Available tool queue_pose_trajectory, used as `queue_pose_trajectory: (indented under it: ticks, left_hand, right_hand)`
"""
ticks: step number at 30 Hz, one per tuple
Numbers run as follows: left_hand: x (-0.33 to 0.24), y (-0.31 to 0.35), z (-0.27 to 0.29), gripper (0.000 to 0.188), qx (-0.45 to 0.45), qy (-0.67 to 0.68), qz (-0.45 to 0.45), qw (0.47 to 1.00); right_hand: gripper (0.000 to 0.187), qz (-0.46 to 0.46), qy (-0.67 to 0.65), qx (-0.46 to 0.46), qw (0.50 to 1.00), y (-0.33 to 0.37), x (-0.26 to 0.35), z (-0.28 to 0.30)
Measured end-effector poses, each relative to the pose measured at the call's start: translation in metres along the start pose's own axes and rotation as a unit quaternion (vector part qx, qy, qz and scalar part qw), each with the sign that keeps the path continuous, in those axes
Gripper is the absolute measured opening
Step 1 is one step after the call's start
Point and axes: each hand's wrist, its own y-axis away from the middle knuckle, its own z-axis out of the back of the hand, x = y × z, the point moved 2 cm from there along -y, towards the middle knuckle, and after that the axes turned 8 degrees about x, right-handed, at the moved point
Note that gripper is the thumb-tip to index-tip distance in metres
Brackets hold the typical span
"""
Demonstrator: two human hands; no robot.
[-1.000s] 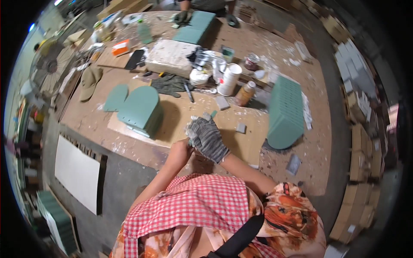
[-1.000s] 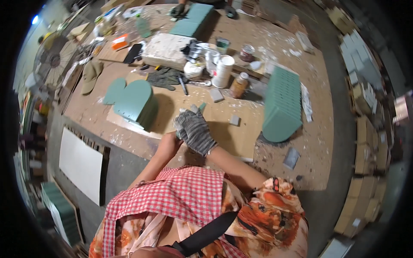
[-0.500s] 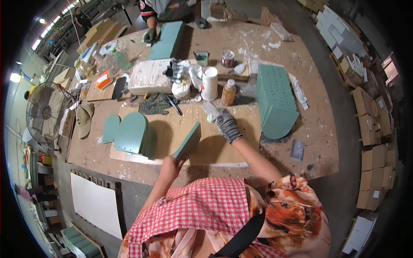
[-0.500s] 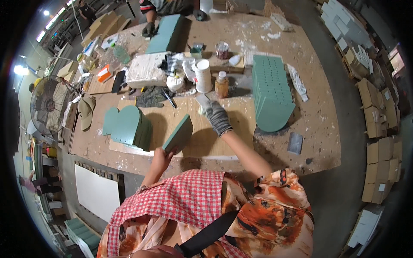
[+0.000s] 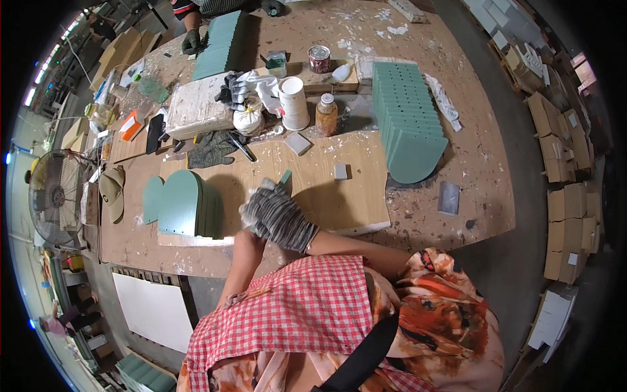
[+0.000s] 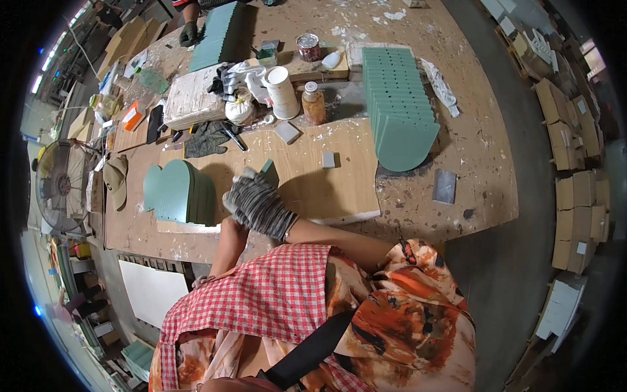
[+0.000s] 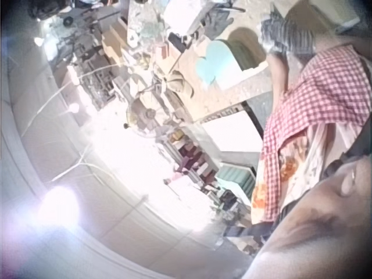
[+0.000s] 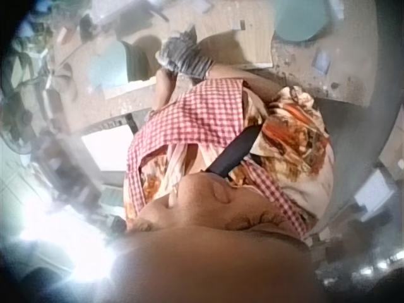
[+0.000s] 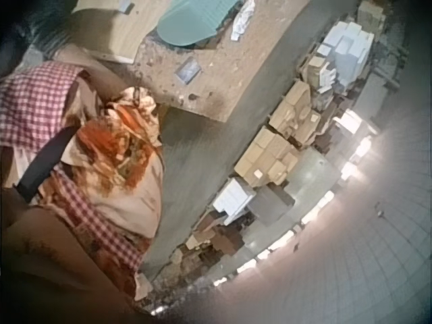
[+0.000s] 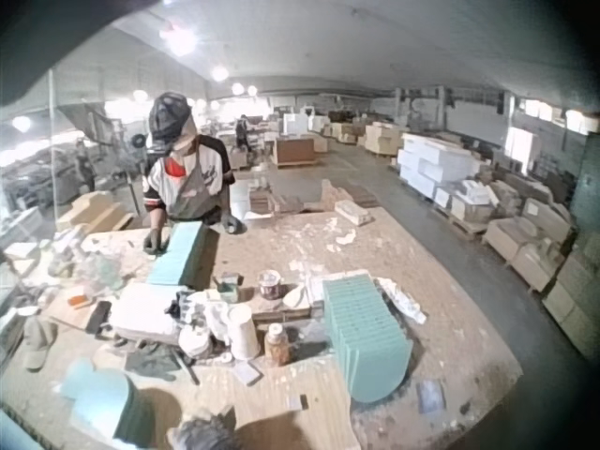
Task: The person wipes the edges and surfaces of several arched green wooden pieces with a cloth.
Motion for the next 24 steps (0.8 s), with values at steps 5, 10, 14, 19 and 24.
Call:
queue_pose_trajectory:
  ticks: [5, 10, 14, 19, 24]
  left_hand:
    - [-0.027, 0.006, 0.011, 0.017, -0.023, 0.031, 0.023, 0.999]
    - [-0.036, 0.002, 0.019, 0.019, 0.008, -0.012, -0.014, 1.000]
    - [0.029, -0.004, 0.010, 0.018, 0.008, 0.131, -0.104, 0.986]
    - [0.007, 0.002, 0.026, 0.020, 0.037, 0.309, -0.036, 0.950]
    - [-0.033, -0.002, 0.035, 0.017, 0.030, 0.378, -0.045, 0.924]
  right_hand:
    - [0.015, -0.040, 0.024, -0.019, 0.999, -0.004, -0.048, 0.024]
    - [0.021, -0.265, -0.199, 0.009, 0.944, 0.011, -0.098, 0.019]
    - [0.022, -0.334, -0.216, 0.040, 0.917, 0.034, -0.131, 0.012]
    - [0.018, -0.391, -0.415, -0.123, 0.812, 0.058, -0.132, 0.042]
    - [0.030, -0.423, -0.550, -0.088, 0.715, 0.023, -0.085, 0.077]
